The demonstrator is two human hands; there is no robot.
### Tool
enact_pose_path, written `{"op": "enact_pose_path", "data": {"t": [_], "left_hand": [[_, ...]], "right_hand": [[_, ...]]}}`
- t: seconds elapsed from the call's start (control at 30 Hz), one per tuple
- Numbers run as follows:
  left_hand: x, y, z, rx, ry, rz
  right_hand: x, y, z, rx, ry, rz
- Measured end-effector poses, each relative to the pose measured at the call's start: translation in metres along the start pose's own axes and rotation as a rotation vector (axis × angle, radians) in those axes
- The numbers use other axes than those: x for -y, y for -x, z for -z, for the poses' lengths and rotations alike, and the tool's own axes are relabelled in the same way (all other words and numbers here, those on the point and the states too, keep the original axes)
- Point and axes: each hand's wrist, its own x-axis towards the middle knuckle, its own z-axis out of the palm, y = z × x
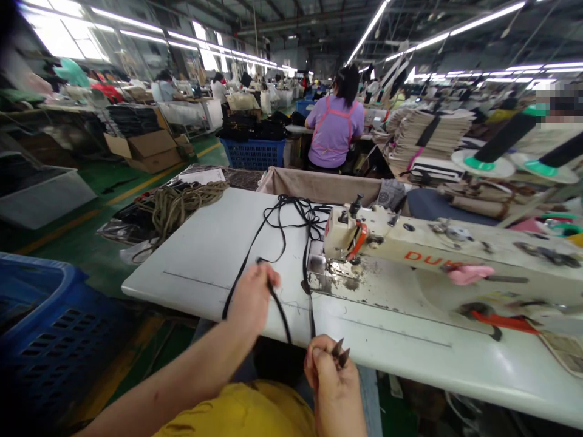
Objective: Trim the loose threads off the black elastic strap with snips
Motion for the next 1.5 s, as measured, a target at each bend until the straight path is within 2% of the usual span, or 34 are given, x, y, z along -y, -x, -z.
{"op": "enact_pose_path", "data": {"t": [0.07, 0.1, 0.13, 0.17, 0.23, 0.33, 0.53, 0.67, 0.73, 0.8, 0.93, 1.03, 1.13, 1.27, 1.37, 1.43, 1.5], "left_hand": [[-0.02, -0.03, 0.002, -0.08, 0.054, -0.075], [-0.028, -0.039, 0.003, -0.067, 0.07, -0.099], [-0.032, -0.044, 0.004, 0.041, 0.072, -0.099], [-0.035, -0.043, 0.003, 0.163, 0.065, -0.043], [-0.032, -0.03, 0.0, 0.309, 0.066, 0.102], [-0.021, -0.003, -0.005, 0.343, 0.119, 0.269], [-0.01, 0.019, -0.005, 0.387, 0.194, 0.39], [-0.007, 0.028, -0.001, 0.451, 0.219, 0.446], [-0.006, 0.03, 0.0, 0.482, 0.226, 0.476], [-0.004, 0.03, 0.001, 0.47, 0.23, 0.451], [0.005, 0.026, 0.002, 0.318, 0.27, 0.363], [0.01, 0.025, 0.002, 0.256, 0.315, 0.453], [0.01, 0.027, 0.002, 0.303, 0.351, 0.546], [0.007, 0.029, 0.003, 0.44, 0.355, 0.656], [0.009, 0.03, 0.005, 0.474, 0.355, 0.65], [0.011, 0.029, 0.006, 0.476, 0.328, 0.656], [0.013, 0.027, 0.008, 0.499, 0.281, 0.693]], "right_hand": [[-0.015, 0.006, 0.012, -0.014, 0.069, -0.078], [-0.02, 0.007, 0.017, 0.036, 0.115, -0.114], [-0.023, 0.008, 0.021, 0.12, 0.174, -0.139], [-0.023, 0.008, 0.023, 0.231, 0.251, -0.142], [-0.015, 0.003, 0.026, 0.352, 0.436, -0.053], [0.007, -0.008, 0.027, 0.339, 0.612, 0.086], [0.035, -0.03, 0.008, 0.208, 0.58, 0.34], [0.033, -0.039, -0.014, 0.298, 0.518, 0.386], [0.028, -0.04, -0.023, 0.343, 0.488, 0.343], [0.024, -0.04, -0.029, 0.357, 0.431, 0.228], [0.018, -0.036, -0.032, 0.372, 0.333, 0.013], [0.015, -0.033, -0.032, 0.342, 0.285, -0.054], [0.013, -0.03, -0.033, 0.349, 0.074, -0.183], [0.014, -0.028, -0.031, 0.334, -0.268, -0.34], [0.013, -0.028, -0.027, 0.348, -0.285, -0.366], [0.009, -0.029, -0.025, 0.364, -0.239, -0.344], [0.005, -0.029, -0.024, 0.322, -0.168, -0.287]]}}
